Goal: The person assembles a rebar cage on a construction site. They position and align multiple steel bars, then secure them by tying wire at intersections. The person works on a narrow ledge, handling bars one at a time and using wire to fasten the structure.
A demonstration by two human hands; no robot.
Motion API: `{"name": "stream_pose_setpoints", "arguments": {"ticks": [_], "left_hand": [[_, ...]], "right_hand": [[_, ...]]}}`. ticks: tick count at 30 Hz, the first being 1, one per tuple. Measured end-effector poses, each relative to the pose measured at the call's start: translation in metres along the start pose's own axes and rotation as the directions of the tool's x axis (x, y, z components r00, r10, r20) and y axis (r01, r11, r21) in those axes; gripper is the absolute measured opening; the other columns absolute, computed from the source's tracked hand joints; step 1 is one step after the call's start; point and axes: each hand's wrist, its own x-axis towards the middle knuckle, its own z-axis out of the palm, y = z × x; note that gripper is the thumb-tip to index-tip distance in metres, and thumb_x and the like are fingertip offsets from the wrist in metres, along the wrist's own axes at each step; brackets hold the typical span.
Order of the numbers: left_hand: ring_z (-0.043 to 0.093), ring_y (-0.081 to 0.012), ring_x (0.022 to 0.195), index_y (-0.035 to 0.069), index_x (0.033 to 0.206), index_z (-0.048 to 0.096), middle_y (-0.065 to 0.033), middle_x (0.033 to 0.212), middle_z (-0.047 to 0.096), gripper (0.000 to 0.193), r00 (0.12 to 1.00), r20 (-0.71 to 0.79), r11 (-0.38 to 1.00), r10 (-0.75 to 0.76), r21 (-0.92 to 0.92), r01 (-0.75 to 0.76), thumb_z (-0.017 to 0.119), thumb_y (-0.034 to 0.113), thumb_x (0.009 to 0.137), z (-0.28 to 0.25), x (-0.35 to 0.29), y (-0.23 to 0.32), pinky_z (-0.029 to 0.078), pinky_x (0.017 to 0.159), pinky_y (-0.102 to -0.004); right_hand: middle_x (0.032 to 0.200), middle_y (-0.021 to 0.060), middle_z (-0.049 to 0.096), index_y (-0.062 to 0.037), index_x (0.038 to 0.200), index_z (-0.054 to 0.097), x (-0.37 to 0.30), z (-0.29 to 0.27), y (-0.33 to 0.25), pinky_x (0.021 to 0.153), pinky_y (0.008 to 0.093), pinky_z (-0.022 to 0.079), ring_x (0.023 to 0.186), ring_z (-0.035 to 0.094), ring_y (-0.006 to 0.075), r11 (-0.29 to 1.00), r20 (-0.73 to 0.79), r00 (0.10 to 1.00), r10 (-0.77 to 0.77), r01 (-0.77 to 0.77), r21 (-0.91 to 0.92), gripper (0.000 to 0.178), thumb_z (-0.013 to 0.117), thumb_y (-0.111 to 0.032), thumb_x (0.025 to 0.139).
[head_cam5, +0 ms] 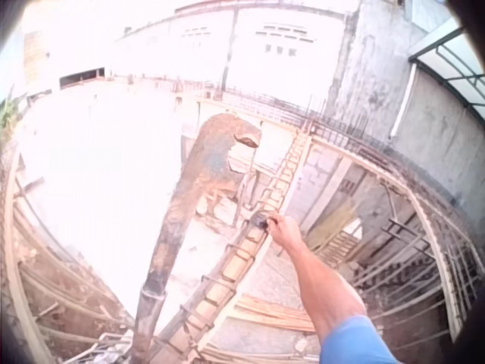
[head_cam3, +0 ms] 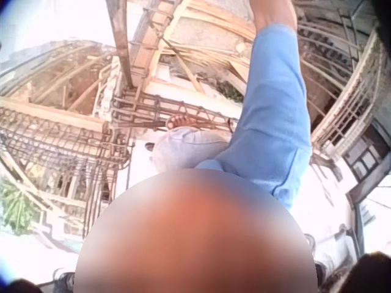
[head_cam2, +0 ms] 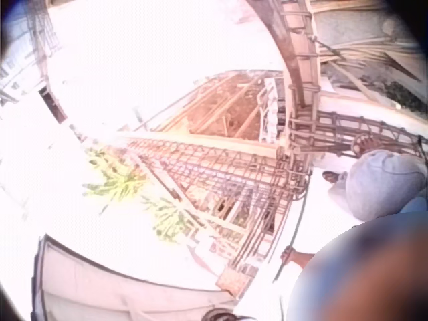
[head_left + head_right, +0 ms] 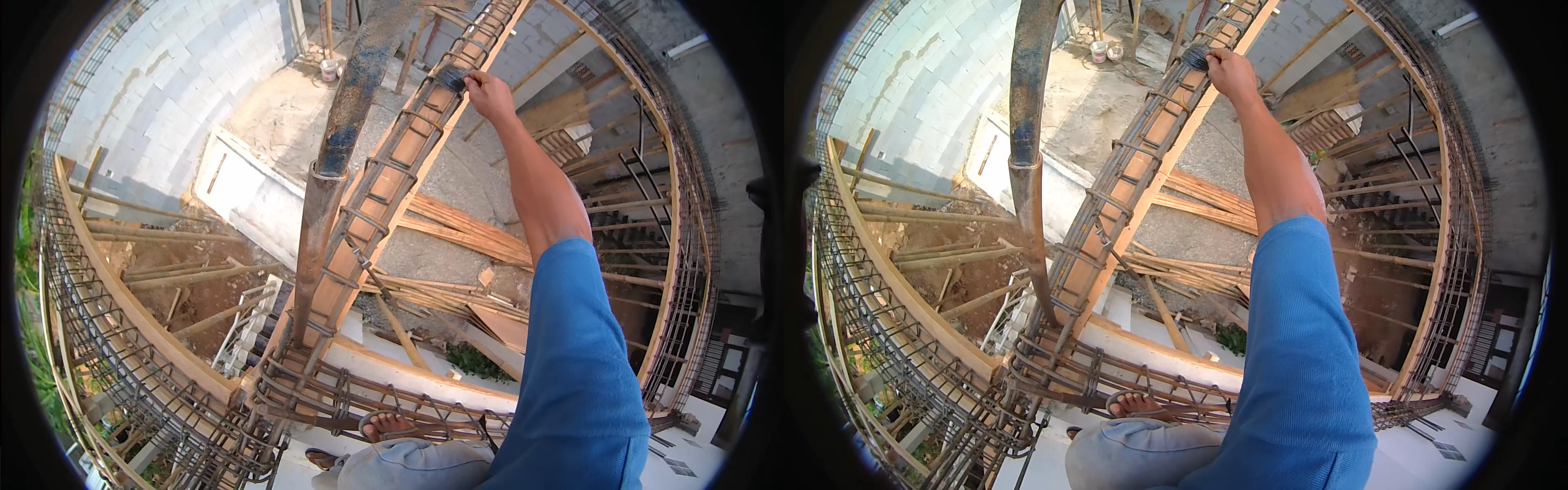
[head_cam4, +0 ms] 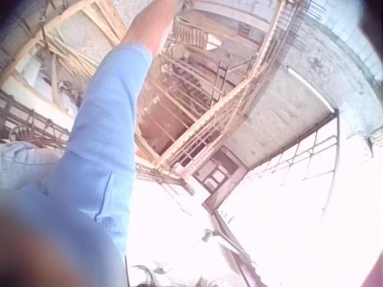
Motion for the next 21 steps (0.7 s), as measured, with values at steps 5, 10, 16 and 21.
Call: {"name": "stream_pose_setpoints", "arguments": {"ticks": [5,10,16,21], "left_hand": [[0.044,-0.0204,0.052,0.018,0.057,0.038,-0.0002,0.056,0.041,0.031,0.852,0.233,0.675,0.469,0.528,-0.516,0.041,0.029,0.086,-0.005,0.004,-0.007,0.037,0.053,-0.0396],[0.041,-0.0198,0.049,0.018,0.057,0.037,0.0004,0.055,0.037,0.029,0.599,-0.046,0.502,0.800,0.597,-0.626,0.041,0.030,0.084,0.005,0.018,-0.016,0.036,0.050,-0.0389],[0.037,-0.0191,0.046,0.019,0.057,0.036,0.0011,0.053,0.033,0.028,0.528,-0.137,0.486,0.838,0.627,-0.609,0.042,0.031,0.082,0.007,0.009,-0.017,0.034,0.048,-0.0381],[0.034,-0.0186,0.044,0.019,0.057,0.035,0.0017,0.051,0.029,0.027,0.386,-0.209,0.420,0.898,0.668,-0.614,0.042,0.032,0.080,0.009,0.002,-0.022,0.033,0.045,-0.0374]], "right_hand": [[0.101,0.0108,0.070,-0.0164,0.116,0.067,-0.008,0.005,0.004,0.085,0.0472,0.049,0.099,0.064,0.0340,0.998,0.029,1.000,0.010,-0.008,-0.063,0.039,0.054,-0.043,0.092],[0.102,0.0168,0.068,-0.0104,0.119,0.065,0.008,0.016,0.016,0.085,0.0487,0.049,0.097,0.064,0.0343,0.989,-0.162,0.975,-0.151,0.147,-0.036,0.049,0.058,-0.049,0.089],[0.085,0.0189,0.067,-0.0014,0.101,0.068,0.014,0.022,0.025,0.075,0.0427,0.048,0.086,0.064,0.0353,0.994,0.255,0.961,0.103,-0.111,0.018,0.056,0.052,-0.054,0.092],[0.086,0.0159,0.068,-0.0049,0.099,0.069,0.023,0.021,0.016,0.072,0.0461,0.049,0.083,0.065,0.0347,0.997,0.112,0.994,-0.014,0.006,0.076,0.055,0.049,-0.056,0.094]]}}
